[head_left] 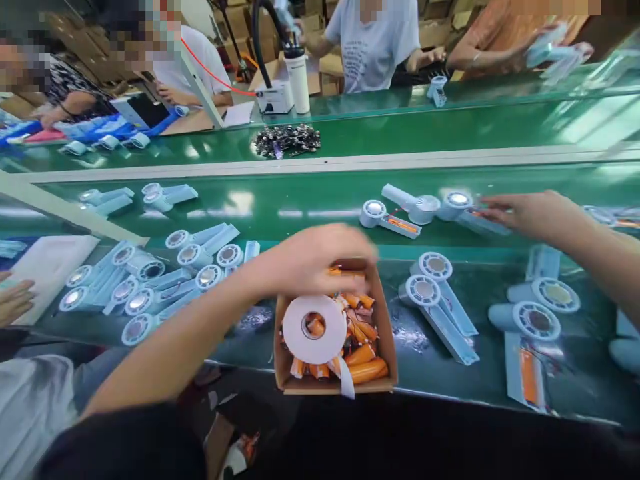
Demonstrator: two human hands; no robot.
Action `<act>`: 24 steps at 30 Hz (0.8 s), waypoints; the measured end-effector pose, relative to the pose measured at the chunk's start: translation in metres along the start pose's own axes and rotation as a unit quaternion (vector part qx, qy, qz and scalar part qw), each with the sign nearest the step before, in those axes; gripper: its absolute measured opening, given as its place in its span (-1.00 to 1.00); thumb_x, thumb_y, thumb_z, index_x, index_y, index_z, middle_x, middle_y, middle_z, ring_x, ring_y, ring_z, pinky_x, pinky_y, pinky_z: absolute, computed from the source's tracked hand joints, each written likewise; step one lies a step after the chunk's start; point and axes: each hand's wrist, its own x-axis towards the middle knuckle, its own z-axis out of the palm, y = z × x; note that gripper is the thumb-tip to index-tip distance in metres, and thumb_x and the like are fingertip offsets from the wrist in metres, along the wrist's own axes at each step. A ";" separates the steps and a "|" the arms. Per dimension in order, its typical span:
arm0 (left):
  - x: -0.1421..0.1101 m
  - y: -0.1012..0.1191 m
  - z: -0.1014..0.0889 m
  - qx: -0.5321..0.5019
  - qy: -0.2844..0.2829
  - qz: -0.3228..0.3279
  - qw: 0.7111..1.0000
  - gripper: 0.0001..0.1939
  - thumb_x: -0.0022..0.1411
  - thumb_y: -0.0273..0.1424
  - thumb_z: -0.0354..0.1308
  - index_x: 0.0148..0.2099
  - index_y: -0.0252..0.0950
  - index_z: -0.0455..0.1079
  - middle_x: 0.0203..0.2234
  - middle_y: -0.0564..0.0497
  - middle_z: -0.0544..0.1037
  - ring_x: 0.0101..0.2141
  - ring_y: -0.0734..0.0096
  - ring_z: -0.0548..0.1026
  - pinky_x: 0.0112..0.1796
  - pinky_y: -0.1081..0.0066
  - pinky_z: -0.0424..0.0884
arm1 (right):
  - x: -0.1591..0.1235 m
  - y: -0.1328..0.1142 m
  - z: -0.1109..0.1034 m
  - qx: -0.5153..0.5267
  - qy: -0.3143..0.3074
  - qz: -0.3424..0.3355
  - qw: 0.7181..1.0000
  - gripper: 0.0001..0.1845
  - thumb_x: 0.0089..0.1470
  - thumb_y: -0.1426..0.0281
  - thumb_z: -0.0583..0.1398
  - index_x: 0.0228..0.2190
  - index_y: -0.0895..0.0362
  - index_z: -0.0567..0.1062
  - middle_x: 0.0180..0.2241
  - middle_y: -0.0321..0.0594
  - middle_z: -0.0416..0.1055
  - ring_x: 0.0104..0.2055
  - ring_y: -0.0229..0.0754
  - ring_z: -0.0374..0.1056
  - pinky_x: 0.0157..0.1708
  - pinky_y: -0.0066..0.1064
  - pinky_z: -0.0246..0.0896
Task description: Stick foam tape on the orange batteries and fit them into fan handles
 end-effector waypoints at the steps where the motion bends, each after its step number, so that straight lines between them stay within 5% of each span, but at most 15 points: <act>1: -0.039 0.002 0.001 0.001 -0.028 -0.004 1.000 -0.57 0.32 -0.24 0.38 0.18 -0.21 0.51 0.13 -0.08 0.63 0.18 0.21 0.51 0.17 0.21 0.50 | -0.012 -0.009 -0.011 0.009 0.008 0.007 1.000 -0.66 0.41 0.31 0.20 -0.02 0.23 0.71 -0.12 0.15 0.68 -0.21 -0.06 0.56 -0.23 -0.23 0.25; 3: -0.100 0.010 0.013 0.075 -0.038 -0.064 0.994 -0.43 0.23 -0.24 0.45 0.26 -0.16 0.47 0.24 -0.10 0.54 0.30 0.00 0.38 0.19 0.05 0.49 | -0.045 -0.041 -0.035 0.070 0.034 -0.017 0.997 -0.65 0.40 0.41 0.16 0.03 0.28 0.68 -0.02 0.20 0.65 -0.05 -0.02 0.55 -0.11 -0.24 0.29; 5: -0.133 0.022 0.033 0.145 -0.020 -0.071 0.987 -0.49 0.26 -0.29 0.41 0.24 -0.16 0.50 0.33 -0.11 0.44 0.32 -0.08 0.33 0.24 -0.04 0.44 | -0.086 -0.087 -0.055 0.177 0.032 -0.087 0.980 -0.65 0.38 0.34 0.15 -0.03 0.20 0.69 -0.10 0.06 0.68 -0.13 -0.04 0.57 -0.17 -0.29 0.34; 9: -0.143 0.041 0.063 0.225 0.080 -0.044 0.970 -0.69 0.37 -0.43 0.24 0.13 -0.30 0.54 0.20 -0.16 0.52 0.27 -0.04 0.34 0.28 0.06 0.38 | -0.166 -0.190 -0.069 0.293 -0.181 -0.214 0.914 -0.59 0.31 0.02 0.25 -0.23 0.09 0.68 -0.52 -0.26 0.58 -0.54 -0.21 0.41 -0.50 -0.41 0.13; 12: -0.144 0.047 0.068 0.251 0.152 -0.011 0.956 -0.76 0.42 -0.46 0.15 0.07 -0.38 0.52 0.01 -0.17 0.60 0.22 0.00 0.38 0.27 0.12 0.37 | -0.207 -0.241 -0.061 0.343 -0.242 -0.248 0.873 -0.60 0.23 0.07 0.34 -0.47 0.11 0.59 -0.58 -0.29 0.52 -0.59 -0.27 0.33 -0.56 -0.41 0.00; 14: -0.150 0.047 0.070 0.255 0.182 -0.003 0.950 -0.78 0.45 -0.43 0.11 0.04 -0.38 0.50 -0.03 -0.18 0.61 0.25 -0.07 0.36 0.25 0.08 0.37 | -0.227 -0.257 -0.057 0.390 -0.250 -0.296 0.835 -0.61 0.29 0.15 0.29 -0.51 0.08 0.57 -0.57 -0.28 0.53 -0.58 -0.27 0.35 -0.55 -0.41 0.05; 17: -0.162 0.043 0.076 0.246 0.204 -0.021 0.947 -0.74 0.44 -0.38 0.10 0.06 -0.39 0.47 0.00 -0.23 0.61 0.33 -0.23 0.26 0.18 0.00 0.44 | -0.243 -0.258 -0.059 0.413 -0.258 -0.341 0.805 -0.54 0.35 0.02 0.17 -0.47 -0.05 0.63 -0.52 -0.30 0.57 -0.52 -0.21 0.42 -0.51 -0.34 0.16; 21: -0.172 0.040 0.088 0.229 0.266 -0.073 0.934 -0.66 0.27 -0.59 0.18 0.09 -0.35 0.46 0.03 -0.24 0.62 0.42 -0.22 0.16 0.17 0.01 0.50 | -0.228 -0.240 -0.069 0.351 -0.260 -0.349 0.829 -0.60 0.34 -0.04 0.19 -0.33 -0.12 0.69 -0.36 -0.26 0.64 -0.32 -0.07 0.52 -0.36 -0.21 0.30; 24: -0.173 0.043 0.099 0.198 0.307 -0.094 0.926 -0.66 0.26 -0.63 0.21 0.07 -0.32 0.46 0.01 -0.22 0.62 0.45 -0.20 0.11 0.17 0.02 0.51 | -0.202 -0.231 -0.068 0.286 -0.255 -0.349 0.855 -0.61 0.22 -0.01 0.33 -0.19 0.03 0.69 -0.21 -0.08 0.63 -0.12 0.07 0.52 -0.13 -0.12 0.38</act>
